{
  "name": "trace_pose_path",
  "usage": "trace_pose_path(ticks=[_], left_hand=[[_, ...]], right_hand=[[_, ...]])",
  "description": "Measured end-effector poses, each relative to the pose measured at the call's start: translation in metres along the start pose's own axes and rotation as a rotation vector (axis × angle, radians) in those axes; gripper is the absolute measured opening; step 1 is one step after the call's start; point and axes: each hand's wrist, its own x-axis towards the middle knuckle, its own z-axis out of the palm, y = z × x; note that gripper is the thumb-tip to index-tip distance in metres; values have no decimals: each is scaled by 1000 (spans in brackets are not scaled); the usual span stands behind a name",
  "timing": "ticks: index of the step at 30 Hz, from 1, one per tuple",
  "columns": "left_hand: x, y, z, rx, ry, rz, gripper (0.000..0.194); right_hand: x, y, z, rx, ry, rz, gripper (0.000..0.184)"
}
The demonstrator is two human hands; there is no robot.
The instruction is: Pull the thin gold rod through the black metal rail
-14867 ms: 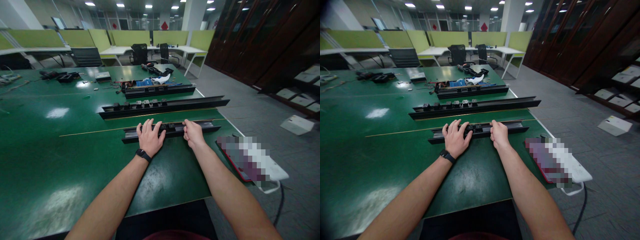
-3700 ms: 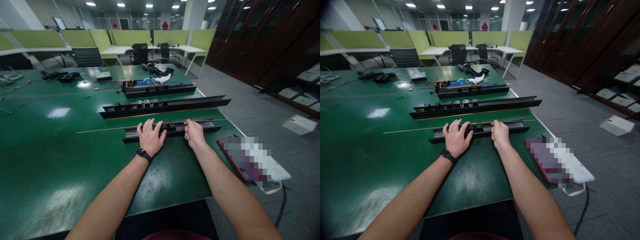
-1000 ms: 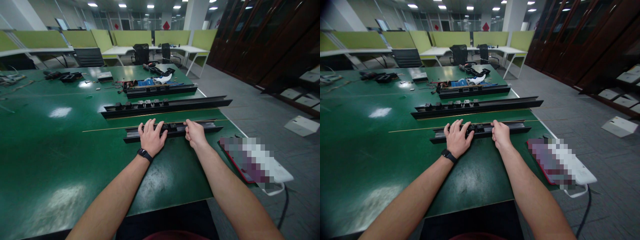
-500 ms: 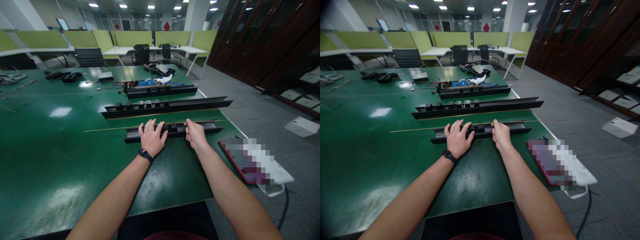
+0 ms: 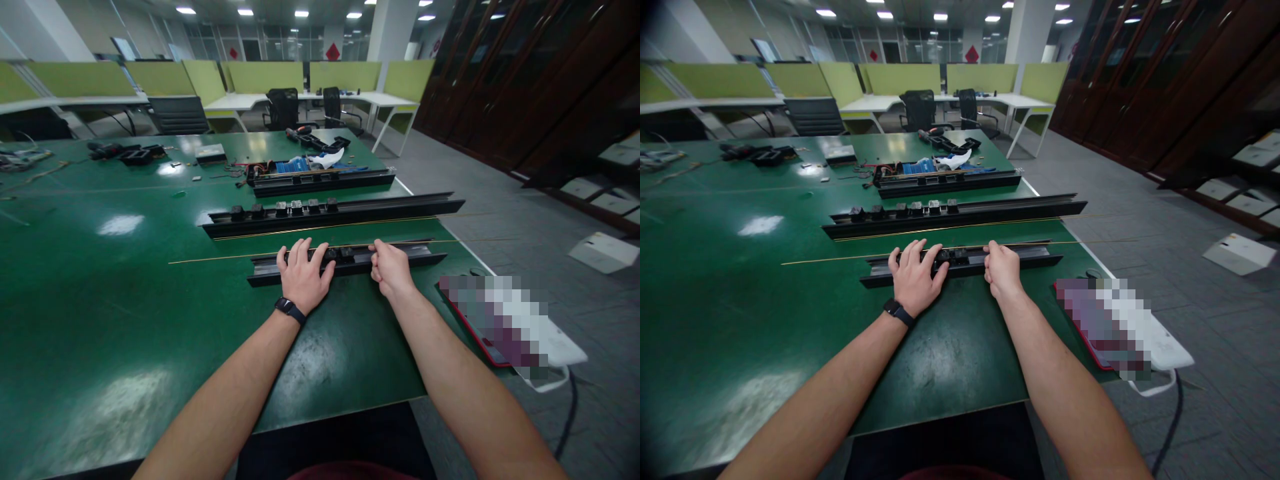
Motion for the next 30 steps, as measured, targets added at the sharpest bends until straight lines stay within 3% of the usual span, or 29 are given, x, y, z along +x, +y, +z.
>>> trace_pose_path(ticks=[12,30], left_hand=[[0,0,1,13,6,2,41],[0,1,0,7,2,-3,41]], right_hand=[[0,0,-1,-29,-50,-8,25],[-3,-2,0,-25,-23,-8,27]])
